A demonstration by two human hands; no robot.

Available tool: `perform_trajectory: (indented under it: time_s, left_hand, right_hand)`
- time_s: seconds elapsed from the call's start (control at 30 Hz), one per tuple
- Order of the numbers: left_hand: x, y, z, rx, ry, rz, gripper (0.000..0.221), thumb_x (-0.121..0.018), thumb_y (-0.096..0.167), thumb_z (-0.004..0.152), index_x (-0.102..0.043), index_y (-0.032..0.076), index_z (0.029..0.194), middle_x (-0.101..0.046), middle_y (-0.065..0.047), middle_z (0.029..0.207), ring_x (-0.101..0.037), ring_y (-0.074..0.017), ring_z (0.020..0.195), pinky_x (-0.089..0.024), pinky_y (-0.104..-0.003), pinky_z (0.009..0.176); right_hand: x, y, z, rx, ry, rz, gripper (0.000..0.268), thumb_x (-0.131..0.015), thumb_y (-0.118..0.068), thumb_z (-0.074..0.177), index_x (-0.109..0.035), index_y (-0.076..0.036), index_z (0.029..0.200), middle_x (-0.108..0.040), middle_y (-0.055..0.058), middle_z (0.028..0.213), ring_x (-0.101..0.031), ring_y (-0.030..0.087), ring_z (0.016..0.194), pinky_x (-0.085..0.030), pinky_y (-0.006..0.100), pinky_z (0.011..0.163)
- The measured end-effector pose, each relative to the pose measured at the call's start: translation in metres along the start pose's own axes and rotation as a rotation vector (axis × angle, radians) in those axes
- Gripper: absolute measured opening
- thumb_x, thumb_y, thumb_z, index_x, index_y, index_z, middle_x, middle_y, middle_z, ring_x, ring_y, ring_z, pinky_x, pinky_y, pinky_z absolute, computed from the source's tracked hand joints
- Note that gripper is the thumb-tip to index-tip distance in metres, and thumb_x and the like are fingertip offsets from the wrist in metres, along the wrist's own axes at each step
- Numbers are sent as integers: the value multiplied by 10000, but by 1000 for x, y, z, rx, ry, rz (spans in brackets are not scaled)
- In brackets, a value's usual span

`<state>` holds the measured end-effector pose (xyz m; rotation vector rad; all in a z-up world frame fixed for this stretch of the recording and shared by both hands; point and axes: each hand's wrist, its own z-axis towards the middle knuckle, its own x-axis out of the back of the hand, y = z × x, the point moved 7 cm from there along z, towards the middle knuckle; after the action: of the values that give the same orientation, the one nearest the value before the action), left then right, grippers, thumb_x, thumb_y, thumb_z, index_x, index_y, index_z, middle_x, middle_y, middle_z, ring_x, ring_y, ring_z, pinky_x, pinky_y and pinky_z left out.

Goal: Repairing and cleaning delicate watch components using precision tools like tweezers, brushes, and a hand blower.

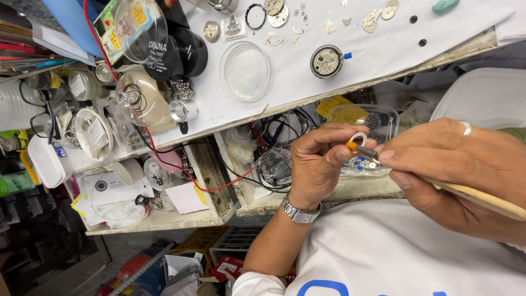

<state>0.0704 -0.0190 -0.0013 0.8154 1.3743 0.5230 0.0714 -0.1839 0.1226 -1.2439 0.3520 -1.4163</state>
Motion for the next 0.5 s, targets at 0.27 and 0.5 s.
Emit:
perform_trajectory:
  time_s: [0.27,0.5]
  left_hand:
    - [-3,8,3,-49,13,126,250,-804,232,986,-744,88,1180,-740,-145,1202,-723,-255,1160,-584,-373,1062]
    - [15,-18,-13,167,115,-473,360,-665,164,1102,-619,66,1445,-561,-263,1507,-727,-304,1143,-659,-367,949]
  right_hand:
    - [1,2,-4,10,20,-72,187,-570,-101,958,-620,-53,1131,-721,107,1033,-737,246,891,-562,329,742]
    - [15,137,-96,-294,257,262,333,-384,-392,1137,-586,-130,1180,-622,32,1096,-702,193,944,-586,304,910]
